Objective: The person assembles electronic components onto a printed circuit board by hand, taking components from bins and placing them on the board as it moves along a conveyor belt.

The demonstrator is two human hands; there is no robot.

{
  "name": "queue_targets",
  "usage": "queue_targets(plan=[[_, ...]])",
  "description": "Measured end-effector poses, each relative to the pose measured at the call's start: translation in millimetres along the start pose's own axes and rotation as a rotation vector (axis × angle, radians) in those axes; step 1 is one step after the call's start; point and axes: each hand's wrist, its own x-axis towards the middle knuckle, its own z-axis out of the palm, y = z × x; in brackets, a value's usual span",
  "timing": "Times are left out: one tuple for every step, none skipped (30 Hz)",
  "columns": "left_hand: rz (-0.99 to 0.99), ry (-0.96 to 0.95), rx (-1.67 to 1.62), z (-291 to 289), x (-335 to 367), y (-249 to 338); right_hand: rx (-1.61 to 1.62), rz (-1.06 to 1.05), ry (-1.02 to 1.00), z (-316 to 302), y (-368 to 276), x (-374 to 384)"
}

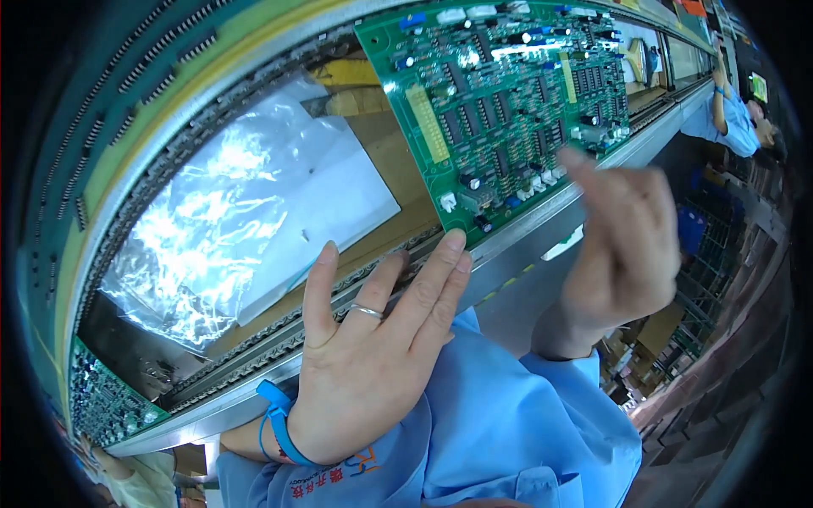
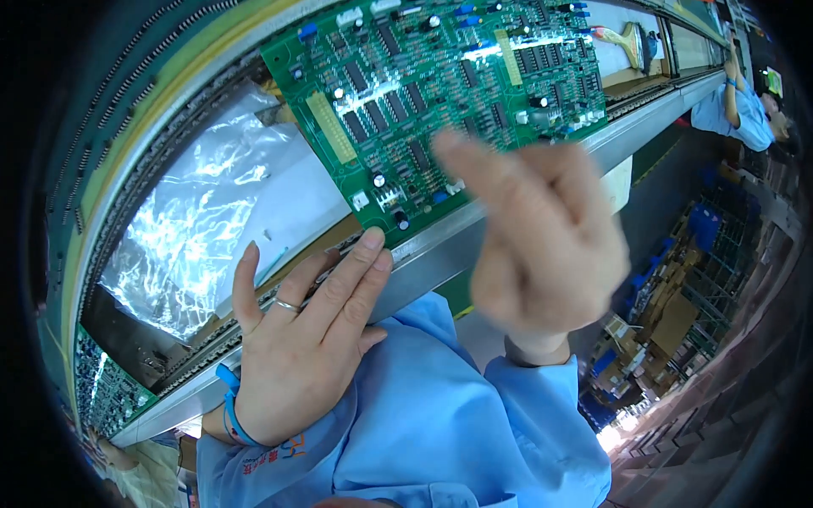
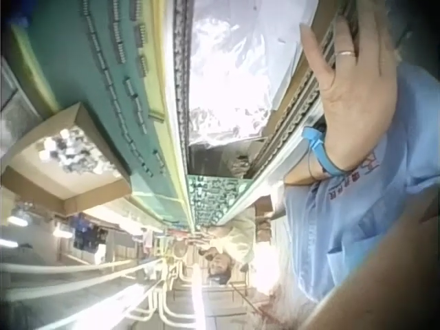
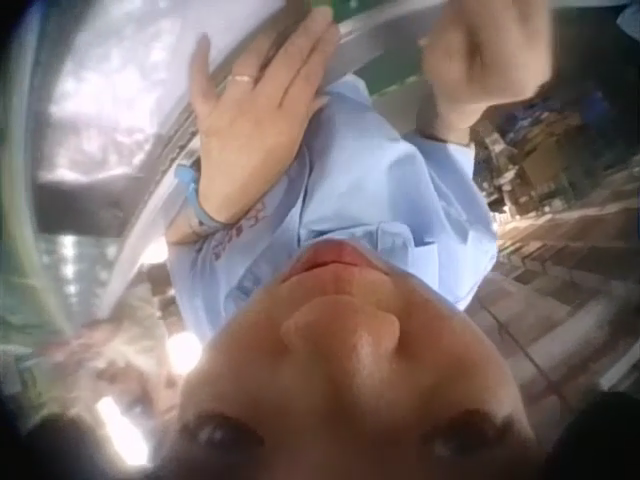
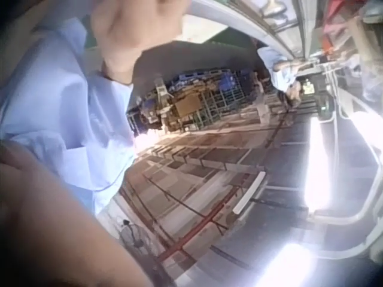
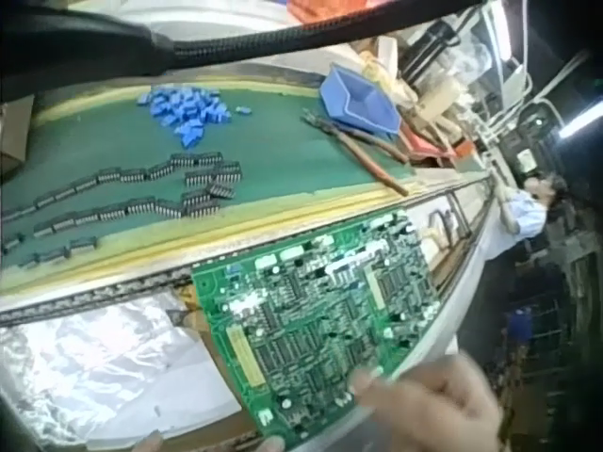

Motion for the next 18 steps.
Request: queue_targets(plan=[[0.01,0.008,0.009,2,0,0,0.034,0.074,-0.018,2,-4,-11],[0.02,0.016,0.017,2,0,1,0.091,0.075,-0.023,9,-6,-21],[0.027,0.018,0.038,1,-1,0,0.105,0.053,-0.028,14,-8,-26],[0.026,0.008,0.079,-1,-1,1,0.144,0.073,-0.045,16,-13,-29],[0.024,-0.001,0.12,-3,-1,3,0.208,0.046,0.017,23,-14,-36],[0.04,0.001,0.138,-2,-2,4,0.204,0.048,0.04,24,-16,-41],[0.025,0.019,0.147,0,-3,5,0.268,0.022,0.039,25,-17,-45],[0.011,0.039,0.156,2,-5,5,0.332,-0.006,0.038,26,-18,-48],[0.028,0.042,0.172,1,-5,8,0.32,-0.018,0.042,25,-18,-50],[0.009,0.042,0.202,0,-6,10,0.314,-0.019,0.063,26,-18,-51],[-0.013,0.043,0.232,-1,-7,12,0.341,-0.042,0.076,27,-17,-52],[0.001,0.049,0.245,-3,-8,13,0.363,-0.065,0.087,28,-15,-54],[-0.017,0.045,0.279,-4,-11,14,0.381,-0.084,0.106,30,-14,-57],[-0.039,0.041,0.313,-6,-14,15,0.379,-0.09,0.121,30,-14,-59],[-0.058,0.057,0.323,-8,-17,17,0.412,-0.086,0.099,29,-15,-61],[-0.058,0.063,0.336,-9,-22,18,0.449,-0.084,0.075,29,-17,-63],[-0.096,0.042,0.375,-10,-27,18,0.475,-0.098,0.092,33,-18,-64],[-0.14,0.017,0.412,-11,-33,19,0.487,-0.105,0.097,36,-20,-66]])
